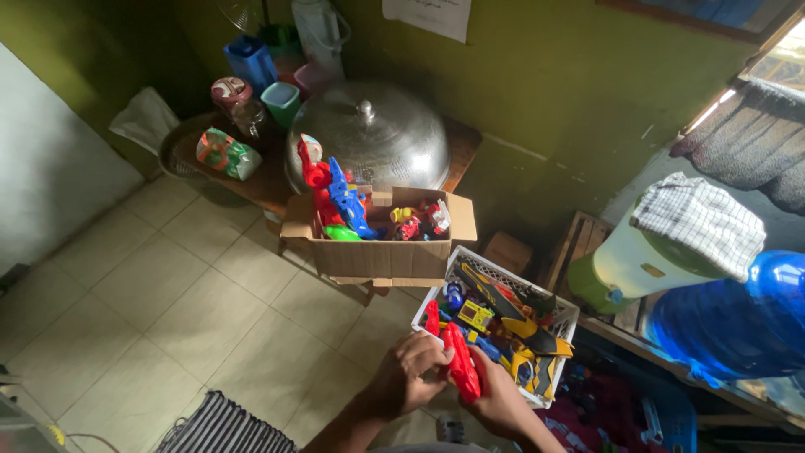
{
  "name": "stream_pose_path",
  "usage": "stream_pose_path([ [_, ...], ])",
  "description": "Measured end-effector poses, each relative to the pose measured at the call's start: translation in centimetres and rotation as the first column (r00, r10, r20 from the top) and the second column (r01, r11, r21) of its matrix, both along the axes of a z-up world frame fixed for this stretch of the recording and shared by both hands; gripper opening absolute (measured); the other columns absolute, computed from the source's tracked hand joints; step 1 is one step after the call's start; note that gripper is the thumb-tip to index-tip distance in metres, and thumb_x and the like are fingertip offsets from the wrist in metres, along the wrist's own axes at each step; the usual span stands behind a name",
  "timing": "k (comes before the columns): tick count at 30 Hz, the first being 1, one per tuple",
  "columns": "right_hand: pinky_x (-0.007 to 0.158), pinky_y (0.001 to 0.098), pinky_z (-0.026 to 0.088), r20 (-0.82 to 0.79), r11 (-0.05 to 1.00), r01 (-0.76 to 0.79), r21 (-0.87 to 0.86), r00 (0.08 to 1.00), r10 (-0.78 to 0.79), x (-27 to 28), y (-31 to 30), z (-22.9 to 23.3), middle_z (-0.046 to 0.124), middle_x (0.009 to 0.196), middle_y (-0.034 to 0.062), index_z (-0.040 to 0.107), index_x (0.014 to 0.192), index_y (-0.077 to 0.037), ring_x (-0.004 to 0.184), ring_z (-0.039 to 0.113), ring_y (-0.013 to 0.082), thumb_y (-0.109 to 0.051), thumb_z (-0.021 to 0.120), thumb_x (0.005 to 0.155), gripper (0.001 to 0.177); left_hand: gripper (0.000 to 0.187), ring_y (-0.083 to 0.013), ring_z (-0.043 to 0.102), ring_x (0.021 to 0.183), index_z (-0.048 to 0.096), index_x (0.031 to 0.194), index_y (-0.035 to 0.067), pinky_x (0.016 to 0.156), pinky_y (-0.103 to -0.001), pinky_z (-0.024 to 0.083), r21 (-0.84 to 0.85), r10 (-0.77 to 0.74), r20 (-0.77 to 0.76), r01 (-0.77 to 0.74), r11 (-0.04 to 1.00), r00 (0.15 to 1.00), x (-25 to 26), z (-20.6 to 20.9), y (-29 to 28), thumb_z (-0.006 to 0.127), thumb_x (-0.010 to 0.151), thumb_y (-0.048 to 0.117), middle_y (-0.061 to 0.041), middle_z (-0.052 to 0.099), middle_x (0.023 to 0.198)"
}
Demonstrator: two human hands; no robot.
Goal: The person sorts various plastic toys from a blue basket and a white crate into a cardboard box. They pick up individual items, briefly inspect them, and place them into the box.
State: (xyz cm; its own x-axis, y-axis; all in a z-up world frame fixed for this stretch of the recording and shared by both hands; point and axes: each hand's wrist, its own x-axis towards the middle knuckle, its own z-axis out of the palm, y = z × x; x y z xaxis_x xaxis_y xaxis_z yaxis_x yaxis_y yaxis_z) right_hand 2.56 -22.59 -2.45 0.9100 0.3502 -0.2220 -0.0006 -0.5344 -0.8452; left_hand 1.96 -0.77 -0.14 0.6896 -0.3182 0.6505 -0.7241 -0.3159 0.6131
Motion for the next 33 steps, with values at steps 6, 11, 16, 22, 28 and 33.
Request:
stream_pose_path([
  [6,0.094,0.0296,0.051,-0.12,0.991,0.001,0.131,0.993,0.015,-0.6,0.8,-0.8,0.073,0.113,0.0111,0.053,0.138,-0.004,0.107,0.069,0.0175,0.0,0.074,0.068,0.073,0.02,-0.0314,0.063,0.083,0.059,0.094,0.006,0.078,-0.041,0.053,-0.041,-0.052,-0.156,0.046,0.998,0.986,0.5,-0.7,0.6,0.07,0.079,0.0,-0.01,0.063,0.087],
  [11,0.088,0.0298,0.053,-0.214,0.954,0.068,0.293,0.977,-0.004,-0.3,1.5,-1.6,0.071,0.104,0.009,0.061,0.129,0.0,0.095,0.064,0.0134,-0.003,0.072,0.073,0.057,0.013,-0.0265,0.063,0.087,0.067,0.1,0.007,0.08,-0.04,0.053,-0.117,-0.029,-0.195,0.006,0.993,0.98,0.2,-0.8,1.0,0.069,0.088,0.007,-0.009,0.064,0.088],
  [16,0.091,0.0252,0.051,-0.242,0.908,-0.002,0.419,0.963,0.115,0.3,1.1,-4.0,0.072,0.112,0.0017,0.059,0.136,-0.006,0.099,0.062,0.0051,-0.012,0.077,0.08,0.059,0.021,-0.0247,0.06,0.102,0.074,0.102,0.01,0.089,-0.038,0.052,-0.252,-0.016,-0.202,-0.036,0.967,0.979,0.1,-0.5,1.7,0.074,0.094,0.029,-0.01,0.061,0.104],
  [22,0.094,0.0287,0.052,-0.109,0.914,-0.183,0.362,0.966,0.236,0.1,0.0,-9.0,0.074,0.108,0.0074,0.065,0.127,0.004,0.103,0.065,0.009,-0.001,0.073,0.08,0.048,0.03,-0.023,0.064,0.097,0.073,0.092,0.009,0.091,-0.037,0.05,-0.202,-0.08,-0.291,0.02,0.979,0.953,0.7,-1.2,2.1,0.076,0.095,0.039,-0.006,0.069,0.094],
  [28,0.097,0.0305,0.055,-0.201,0.93,-0.003,0.367,0.976,0.082,1.4,-1.7,-10.7,0.073,0.113,0.0063,0.061,0.127,0.003,0.107,0.068,0.0112,0.006,0.071,0.072,0.056,0.031,-0.0239,0.067,0.091,0.071,0.091,0.005,0.085,-0.035,0.053,-0.258,0.008,-0.349,-0.104,0.96,0.937,0.7,-3.0,1.0,0.074,0.094,0.036,-0.007,0.071,0.091],
  [33,0.092,0.0315,0.058,-0.295,0.836,0.211,0.507,0.954,-0.062,0.8,-0.9,-13.9,0.073,0.107,0.0086,0.061,0.124,0.005,0.1,0.072,0.0143,0.003,0.074,0.075,0.051,0.032,-0.0244,0.071,0.087,0.07,0.092,0.003,0.08,-0.035,0.055,-0.276,0.121,-0.426,-0.256,0.927,0.897,0.6,-4.3,-0.5,0.073,0.094,0.035,-0.008,0.071,0.09],
])
